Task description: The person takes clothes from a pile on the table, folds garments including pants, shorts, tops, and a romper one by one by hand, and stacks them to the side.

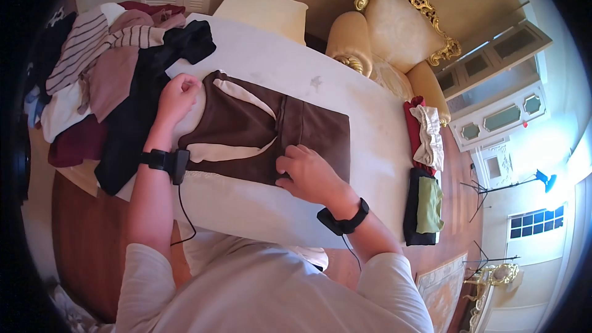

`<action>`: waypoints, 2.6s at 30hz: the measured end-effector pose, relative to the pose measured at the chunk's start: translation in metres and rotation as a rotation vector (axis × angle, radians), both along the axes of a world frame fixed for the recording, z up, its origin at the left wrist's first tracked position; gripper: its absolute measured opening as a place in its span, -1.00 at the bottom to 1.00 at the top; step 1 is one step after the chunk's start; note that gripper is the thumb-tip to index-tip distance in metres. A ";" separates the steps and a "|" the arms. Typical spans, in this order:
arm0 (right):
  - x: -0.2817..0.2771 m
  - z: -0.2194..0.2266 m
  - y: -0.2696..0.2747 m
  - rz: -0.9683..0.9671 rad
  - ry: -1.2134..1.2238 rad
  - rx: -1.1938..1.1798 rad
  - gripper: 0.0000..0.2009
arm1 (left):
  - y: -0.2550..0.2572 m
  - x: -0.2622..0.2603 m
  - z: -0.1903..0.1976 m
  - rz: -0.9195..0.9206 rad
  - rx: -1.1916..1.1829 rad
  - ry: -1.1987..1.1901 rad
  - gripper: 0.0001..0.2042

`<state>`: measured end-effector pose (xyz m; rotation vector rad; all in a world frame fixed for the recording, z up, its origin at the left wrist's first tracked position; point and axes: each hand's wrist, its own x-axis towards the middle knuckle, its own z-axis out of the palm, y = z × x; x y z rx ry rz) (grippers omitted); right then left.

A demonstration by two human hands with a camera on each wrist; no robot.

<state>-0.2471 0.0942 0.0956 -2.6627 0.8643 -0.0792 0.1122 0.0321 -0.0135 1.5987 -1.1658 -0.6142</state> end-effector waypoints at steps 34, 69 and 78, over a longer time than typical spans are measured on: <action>0.009 -0.038 -0.040 -0.206 0.255 -0.198 -0.15 | 0.004 -0.002 0.008 -0.001 0.035 0.013 -0.77; -0.147 -0.061 -0.090 -0.896 -0.504 0.228 -0.45 | 0.004 -0.044 0.057 0.000 -0.083 -0.398 -0.74; -0.147 -0.067 -0.087 -0.868 -0.595 0.183 -0.45 | 0.023 -0.183 0.080 -0.346 0.460 -0.296 -0.45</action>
